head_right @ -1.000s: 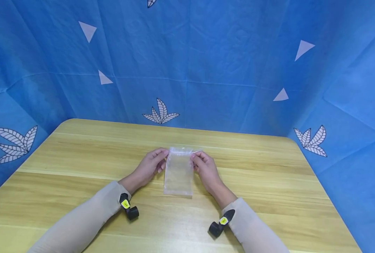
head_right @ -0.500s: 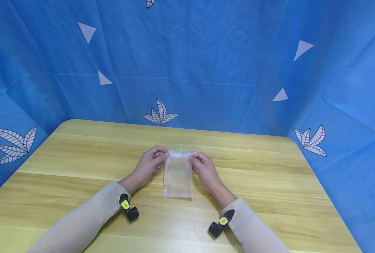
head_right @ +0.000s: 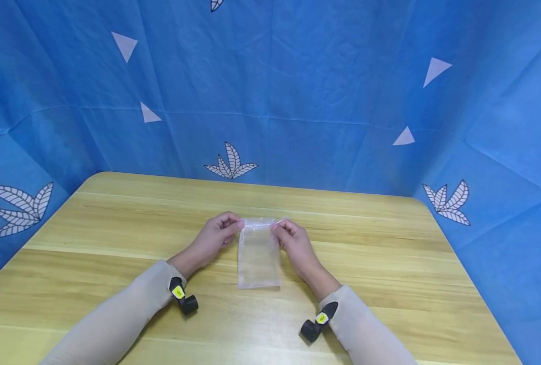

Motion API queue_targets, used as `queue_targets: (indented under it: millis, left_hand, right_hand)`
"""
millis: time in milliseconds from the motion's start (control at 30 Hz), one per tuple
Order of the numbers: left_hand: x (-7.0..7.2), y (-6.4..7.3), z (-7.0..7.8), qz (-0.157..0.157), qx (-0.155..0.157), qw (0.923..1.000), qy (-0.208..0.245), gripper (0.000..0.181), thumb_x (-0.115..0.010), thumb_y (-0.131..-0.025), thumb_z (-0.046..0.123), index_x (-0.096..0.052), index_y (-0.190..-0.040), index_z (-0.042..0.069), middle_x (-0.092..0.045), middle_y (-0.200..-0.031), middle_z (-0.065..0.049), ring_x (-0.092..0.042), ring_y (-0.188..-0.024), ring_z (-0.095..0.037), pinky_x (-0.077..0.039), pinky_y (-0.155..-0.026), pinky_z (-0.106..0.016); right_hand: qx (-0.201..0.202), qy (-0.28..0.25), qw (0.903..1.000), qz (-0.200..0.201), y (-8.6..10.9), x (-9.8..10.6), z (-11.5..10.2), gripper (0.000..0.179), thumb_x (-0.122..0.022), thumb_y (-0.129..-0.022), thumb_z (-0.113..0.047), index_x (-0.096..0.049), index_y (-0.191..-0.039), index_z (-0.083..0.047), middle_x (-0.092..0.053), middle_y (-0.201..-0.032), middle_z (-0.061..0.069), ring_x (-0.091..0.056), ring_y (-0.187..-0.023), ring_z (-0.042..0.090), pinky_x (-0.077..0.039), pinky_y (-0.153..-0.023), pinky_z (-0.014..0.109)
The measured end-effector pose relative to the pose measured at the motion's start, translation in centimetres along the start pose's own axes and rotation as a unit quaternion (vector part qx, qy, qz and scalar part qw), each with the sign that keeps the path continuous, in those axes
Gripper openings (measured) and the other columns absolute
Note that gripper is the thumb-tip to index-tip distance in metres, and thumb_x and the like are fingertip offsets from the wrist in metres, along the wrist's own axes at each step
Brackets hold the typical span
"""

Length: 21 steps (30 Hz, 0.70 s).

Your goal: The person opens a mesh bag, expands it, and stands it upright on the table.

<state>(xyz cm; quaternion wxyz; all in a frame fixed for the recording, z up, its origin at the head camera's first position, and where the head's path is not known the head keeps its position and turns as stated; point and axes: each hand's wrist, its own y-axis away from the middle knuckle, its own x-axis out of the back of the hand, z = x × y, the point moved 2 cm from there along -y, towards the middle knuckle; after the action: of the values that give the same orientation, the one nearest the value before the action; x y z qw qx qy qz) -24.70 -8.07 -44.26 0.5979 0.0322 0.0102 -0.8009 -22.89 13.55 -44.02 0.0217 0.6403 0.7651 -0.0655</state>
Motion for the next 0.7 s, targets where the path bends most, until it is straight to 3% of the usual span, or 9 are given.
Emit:
queue_targets:
  millis: [200,400,500,700]
  left_hand:
    - [0.59,-0.19,0.14,-0.034,0.004,0.9983,-0.046,0.013,-0.058,-0.1,0.017,-0.059,-0.104,0.005,-0.045,-0.073,-0.003,-0.038,-0.059,-0.014,-0.031,-0.048,-0.022]
    - [0.45,-0.24,0.28,-0.03,-0.013,0.9966,-0.075,0.011,-0.056,-0.101,0.015,-0.057,-0.103,0.005,-0.046,-0.075,-0.004,-0.04,-0.06,-0.014,-0.035,-0.048,-0.023]
    - [0.48,-0.22,0.13,-0.028,-0.014,0.9971,-0.07,0.01,-0.058,-0.1,0.014,-0.058,-0.104,0.005,-0.045,-0.071,-0.003,-0.039,-0.058,-0.014,-0.035,-0.048,-0.023]
    - [0.45,-0.22,-0.06,-0.043,-0.011,0.9976,-0.054,0.013,-0.06,-0.099,0.015,-0.057,-0.106,0.006,-0.043,-0.068,-0.002,-0.038,-0.057,-0.015,-0.034,-0.049,-0.023]
  right_hand:
    - [0.008,0.006,1.0,0.002,-0.08,-0.05,-0.03,0.016,-0.057,-0.098,-0.009,-0.057,-0.083,-0.003,-0.049,-0.077,0.003,-0.043,-0.066,0.011,-0.035,-0.057,0.02]
    - [0.009,0.019,0.9997,0.013,-0.12,0.04,-0.01,0.012,-0.057,-0.098,-0.008,-0.058,-0.087,-0.003,-0.046,-0.074,0.001,-0.041,-0.064,0.011,-0.032,-0.055,0.021]
    - [-0.007,0.01,0.9999,0.008,-0.18,0.11,0.02,0.011,-0.058,-0.098,-0.009,-0.055,-0.103,0.001,-0.048,-0.074,0.0,-0.04,-0.065,0.011,-0.034,-0.057,0.022]
    - [-0.043,-0.046,0.998,0.009,-0.32,0.39,-0.1,0.056,-0.06,-0.098,-0.019,-0.032,-0.146,-0.009,-0.056,-0.095,0.005,-0.056,-0.075,0.012,-0.05,-0.069,0.024]
